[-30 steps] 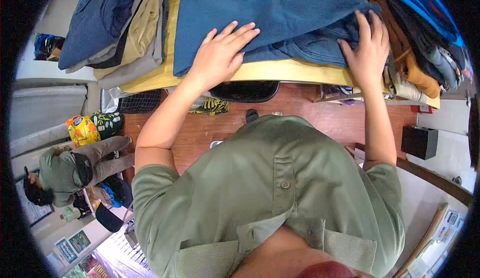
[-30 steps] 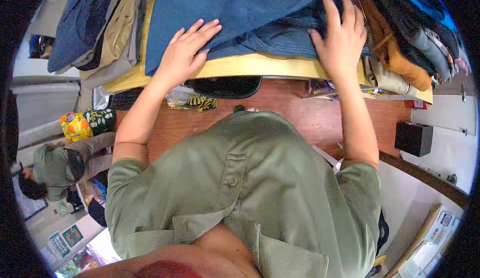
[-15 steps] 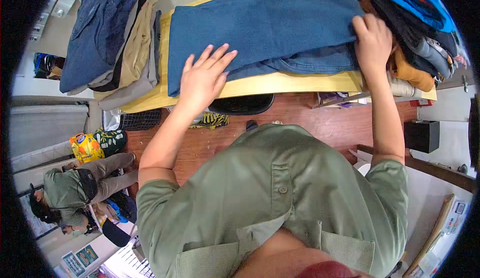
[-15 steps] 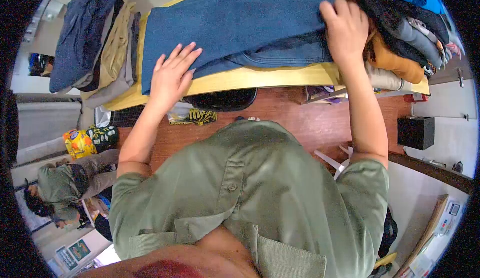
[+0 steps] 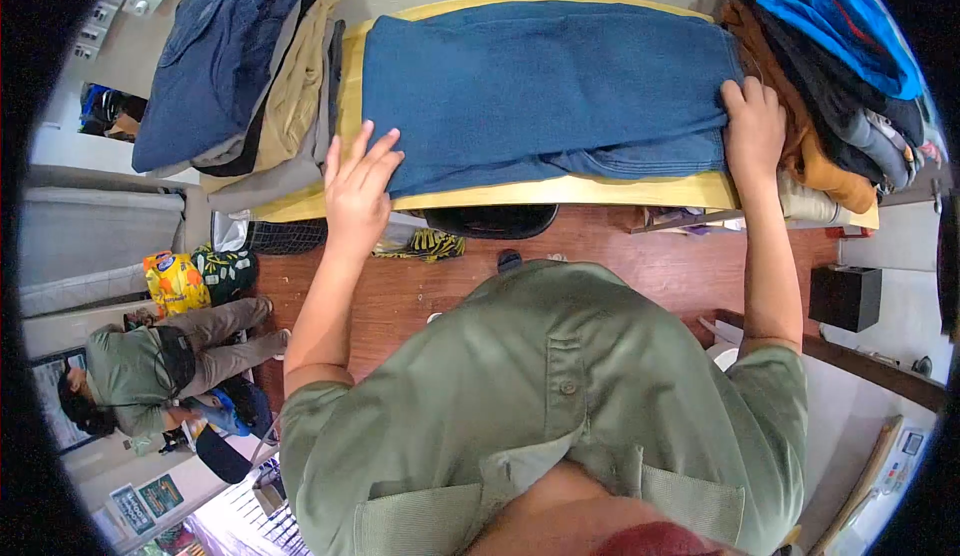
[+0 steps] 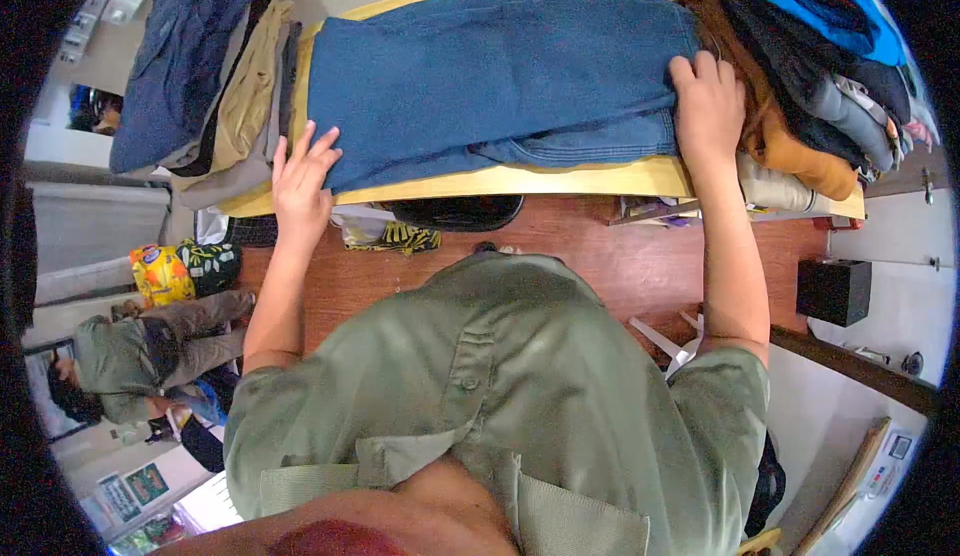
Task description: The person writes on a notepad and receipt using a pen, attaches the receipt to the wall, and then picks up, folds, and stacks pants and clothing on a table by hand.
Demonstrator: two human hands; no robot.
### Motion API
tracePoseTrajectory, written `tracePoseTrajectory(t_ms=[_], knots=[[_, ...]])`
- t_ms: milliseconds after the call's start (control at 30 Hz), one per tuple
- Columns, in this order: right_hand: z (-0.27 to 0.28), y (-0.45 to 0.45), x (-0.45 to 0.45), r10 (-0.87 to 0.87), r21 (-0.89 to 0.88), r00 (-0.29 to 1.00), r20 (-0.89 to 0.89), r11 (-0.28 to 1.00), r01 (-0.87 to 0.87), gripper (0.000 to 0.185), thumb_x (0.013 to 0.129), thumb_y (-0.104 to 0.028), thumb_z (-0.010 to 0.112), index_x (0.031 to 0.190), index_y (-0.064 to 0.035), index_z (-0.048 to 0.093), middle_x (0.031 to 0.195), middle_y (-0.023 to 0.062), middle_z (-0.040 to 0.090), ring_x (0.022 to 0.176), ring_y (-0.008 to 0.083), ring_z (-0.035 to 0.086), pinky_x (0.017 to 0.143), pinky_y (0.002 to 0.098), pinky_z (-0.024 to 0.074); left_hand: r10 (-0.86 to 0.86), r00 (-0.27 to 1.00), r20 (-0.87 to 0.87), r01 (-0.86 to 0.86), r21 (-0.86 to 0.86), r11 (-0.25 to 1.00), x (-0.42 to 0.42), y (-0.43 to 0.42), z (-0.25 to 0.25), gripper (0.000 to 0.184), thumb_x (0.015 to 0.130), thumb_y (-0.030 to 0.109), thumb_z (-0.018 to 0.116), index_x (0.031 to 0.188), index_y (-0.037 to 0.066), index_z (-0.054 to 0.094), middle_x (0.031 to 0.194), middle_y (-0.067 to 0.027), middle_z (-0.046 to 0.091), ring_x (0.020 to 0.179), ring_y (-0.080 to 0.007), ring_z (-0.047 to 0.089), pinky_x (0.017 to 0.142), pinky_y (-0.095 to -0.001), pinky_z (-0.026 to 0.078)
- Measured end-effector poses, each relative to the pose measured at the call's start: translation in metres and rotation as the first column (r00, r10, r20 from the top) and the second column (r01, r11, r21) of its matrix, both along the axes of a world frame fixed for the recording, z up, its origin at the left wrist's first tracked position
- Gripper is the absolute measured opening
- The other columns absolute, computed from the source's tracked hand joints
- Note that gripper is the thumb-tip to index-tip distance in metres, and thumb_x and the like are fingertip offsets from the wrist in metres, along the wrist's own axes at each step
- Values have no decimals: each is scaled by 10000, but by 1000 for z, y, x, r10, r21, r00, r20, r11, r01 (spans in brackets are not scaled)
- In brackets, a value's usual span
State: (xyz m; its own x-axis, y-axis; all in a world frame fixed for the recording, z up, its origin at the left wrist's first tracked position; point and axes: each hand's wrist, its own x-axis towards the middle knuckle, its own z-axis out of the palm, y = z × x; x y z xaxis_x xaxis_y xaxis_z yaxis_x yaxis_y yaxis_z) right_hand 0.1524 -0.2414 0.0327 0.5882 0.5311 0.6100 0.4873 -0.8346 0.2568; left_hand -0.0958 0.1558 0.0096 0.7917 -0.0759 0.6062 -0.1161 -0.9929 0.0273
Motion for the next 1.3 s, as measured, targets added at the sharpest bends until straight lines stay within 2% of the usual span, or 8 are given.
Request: tracePoseTrajectory(t_ms=[167, 400, 467, 533, 900, 967, 1133, 1300], knots=[[28, -19, -2, 75, -33, 909, -411, 995, -97, 342, 685, 68, 570, 1011, -24, 612, 1078, 206, 566, 1032, 413, 531, 899, 449, 448, 87, 931, -354, -100, -18, 995, -7, -1, 56, 316, 773, 234, 633, 1058, 104, 669, 1217, -104, 625, 1216, -285, 527, 1081, -579, 213], [44, 86, 30, 488, 258, 847, -209, 863, -434, 556, 869, -502, 567, 1279, -127, 536, 1368, 170, 461, 1260, 372, 426, 1019, 455, 374, 86, 970, -227, -103, -64, 993, 138, -26, 41, 589, 924, 543, 423, 1323, 119, 510, 1438, -136, 417, 1342, -361, 358, 1072, -617, 217], [1, 85, 46, -7, -92, 862, -507, 995, -46, 751, 843, -693, 430, 1437, -238, 372, 1539, 98, 239, 1416, 373, 173, 1119, 523, 204, 213, 844, -493, -230, 27, 973, 151, -34, 13, 749, 870, 685, 378, 1432, 191, 370, 1530, -120, 252, 1405, -387, 207, 1071, -656, 170], [-45, 60, 91, 112, 94, 912, -395, 992, -82, 786, 829, -719, 414, 1445, -233, 361, 1542, 98, 232, 1417, 375, 170, 1110, 569, 184, 255, 870, -423, -248, 73, 966, 160, -10, -6, 833, 806, 750, 414, 1461, 243, 319, 1550, -108, 202, 1426, -377, 139, 1066, -679, 136], [-23, 60, 72, -137, 23, 885, -445, 986, 165, 762, 859, -681, 405, 1413, -158, 405, 1513, 103, 297, 1413, 343, 204, 1100, 512, 264, 556, 807, -201, -530, 170, 831, 157, 22, -5, 842, 791, 718, 478, 1425, 170, 392, 1523, -143, 258, 1412, -378, 182, 1084, -660, 116], [-27, 55, 79, -58, 62, 907, -418, 994, 92, 759, 874, -653, 419, 1409, -115, 406, 1480, 163, 337, 1384, 352, 270, 1120, 477, 240, 387, 887, -251, -397, 9, 918, 141, -29, 28, 730, 759, 567, 632, 1325, 125, 500, 1290, -170, 522, 1251, -404, 402, 989, -663, 272], [-34, 53, 90, -187, -37, 860, -475, 981, 193, 678, 924, -599, 389, 1463, -193, 321, 1546, 111, 205, 1418, 366, 171, 1056, 627, 247, -2, 888, -459, -79, -158, 984, 98, -82, 11, 870, 808, 739, 431, 1447, 153, 350, 1537, -203, 170, 1399, -484, 100, 1032, -720, 132], [-11, 40, 64, 148, 276, 971, -190, 957, -91, 567, 946, -358, 527, 1419, -83, 382, 1473, 299, 249, 1377, 426, 236, 1127, 468, 209, 9, 914, -406, -116, -241, 964, 80, -78, 7, 859, 788, 734, 471, 1398, 132, 433, 1507, -198, 261, 1394, -457, 165, 1061, -680, 143]])
